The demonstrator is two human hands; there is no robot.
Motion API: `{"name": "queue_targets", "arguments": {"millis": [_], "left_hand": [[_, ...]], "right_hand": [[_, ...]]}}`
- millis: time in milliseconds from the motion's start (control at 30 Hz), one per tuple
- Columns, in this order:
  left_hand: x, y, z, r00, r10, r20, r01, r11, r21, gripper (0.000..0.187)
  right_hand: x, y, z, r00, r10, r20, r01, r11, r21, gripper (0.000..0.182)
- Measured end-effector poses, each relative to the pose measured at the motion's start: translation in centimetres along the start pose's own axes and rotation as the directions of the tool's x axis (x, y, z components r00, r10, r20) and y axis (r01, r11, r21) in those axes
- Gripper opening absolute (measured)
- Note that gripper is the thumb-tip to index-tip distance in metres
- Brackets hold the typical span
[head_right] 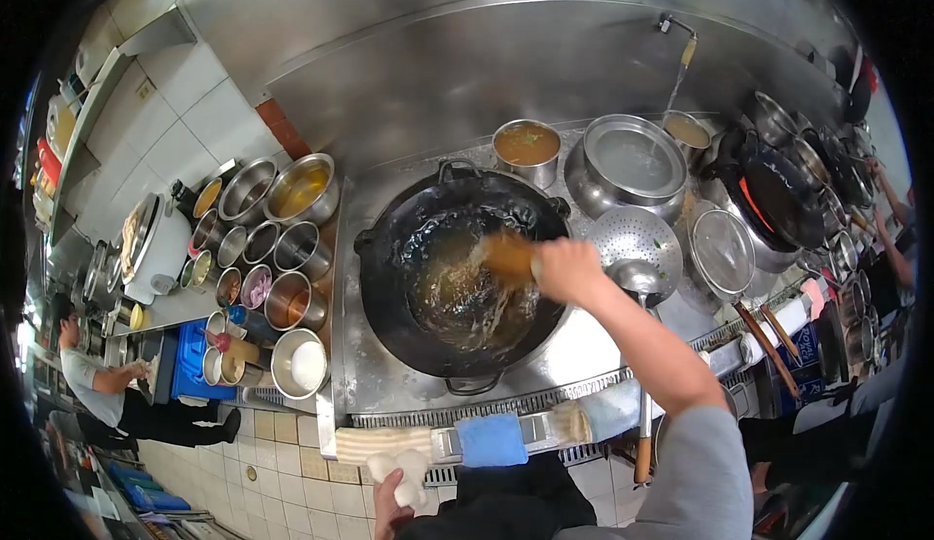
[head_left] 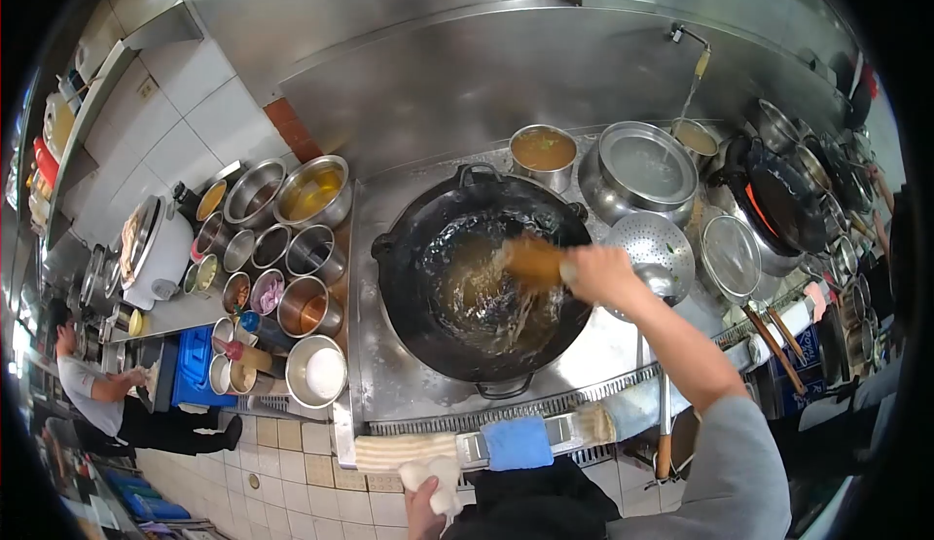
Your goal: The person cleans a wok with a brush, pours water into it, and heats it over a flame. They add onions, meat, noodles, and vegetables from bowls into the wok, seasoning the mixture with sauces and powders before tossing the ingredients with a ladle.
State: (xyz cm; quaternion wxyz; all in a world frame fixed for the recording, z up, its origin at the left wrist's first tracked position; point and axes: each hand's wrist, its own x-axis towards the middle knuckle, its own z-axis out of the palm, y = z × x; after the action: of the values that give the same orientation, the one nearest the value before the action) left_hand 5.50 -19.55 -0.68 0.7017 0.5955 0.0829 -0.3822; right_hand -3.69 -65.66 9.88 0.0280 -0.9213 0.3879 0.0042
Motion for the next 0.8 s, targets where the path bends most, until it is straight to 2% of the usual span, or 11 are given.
{"name": "queue_targets", "arguments": {"millis": [67,133,167,267,333,433,467,600,700,767,800], "left_hand": [[2.5,-1.4,0.5,0.995,-0.036,0.088,0.041,0.998,-0.053,0.039],[4.2,-0.7,4.4,0.994,-0.065,0.092,0.067,0.997,-0.021,0.039],[5.1,-0.4,6.3,0.992,-0.071,0.108,0.072,0.997,-0.007,0.041],[8.0,-0.7,9.6,0.97,-0.127,0.205,0.14,0.989,-0.052,0.042],[9.4,-0.8,11.2,0.943,-0.18,0.28,0.194,0.981,-0.024,0.044],[10.5,-1.2,12.8,0.92,-0.24,0.309,0.226,0.971,0.082,0.048],[10.8,-1.4,13.2,0.924,-0.247,0.293,0.242,0.969,0.052,0.047],[11.5,-0.7,15.9,0.912,-0.323,0.252,0.353,0.932,-0.082,0.032],[13.1,-0.8,16.4,0.895,-0.398,0.202,0.427,0.895,-0.129,0.013],[13.9,-1.8,16.1,0.915,-0.322,0.244,0.364,0.92,-0.148,0.011],[14.4,-2.4,15.7,0.923,-0.283,0.261,0.33,0.931,-0.157,0.01]], "right_hand": [[5.7,-1.0,-0.3,0.997,0.064,0.049,-0.066,0.997,0.033,0.03],[8.7,-4.1,2.2,0.982,0.183,-0.049,-0.157,0.931,0.33,0.028],[7.8,-6.0,2.5,0.986,0.154,-0.056,-0.116,0.897,0.426,0.027],[1.5,-10.3,5.1,0.996,0.01,-0.085,0.029,0.899,0.437,0.029],[-3.5,-10.1,4.5,0.992,-0.12,0.039,0.099,0.933,0.347,0.03],[-6.9,-6.1,1.0,0.98,-0.126,0.153,0.096,0.978,0.187,0.029],[-6.0,-3.8,1.2,0.99,-0.113,0.089,0.1,0.986,0.137,0.028],[-0.8,1.3,0.9,0.982,0.188,0.017,-0.187,0.957,0.222,0.03],[-4.1,2.5,-1.1,0.96,0.271,-0.066,-0.209,0.857,0.471,0.04],[-8.7,3.9,-1.2,0.948,0.286,-0.14,-0.129,0.746,0.653,0.046],[-11.1,4.1,-0.9,0.953,0.302,-0.031,-0.146,0.545,0.825,0.049]]}}
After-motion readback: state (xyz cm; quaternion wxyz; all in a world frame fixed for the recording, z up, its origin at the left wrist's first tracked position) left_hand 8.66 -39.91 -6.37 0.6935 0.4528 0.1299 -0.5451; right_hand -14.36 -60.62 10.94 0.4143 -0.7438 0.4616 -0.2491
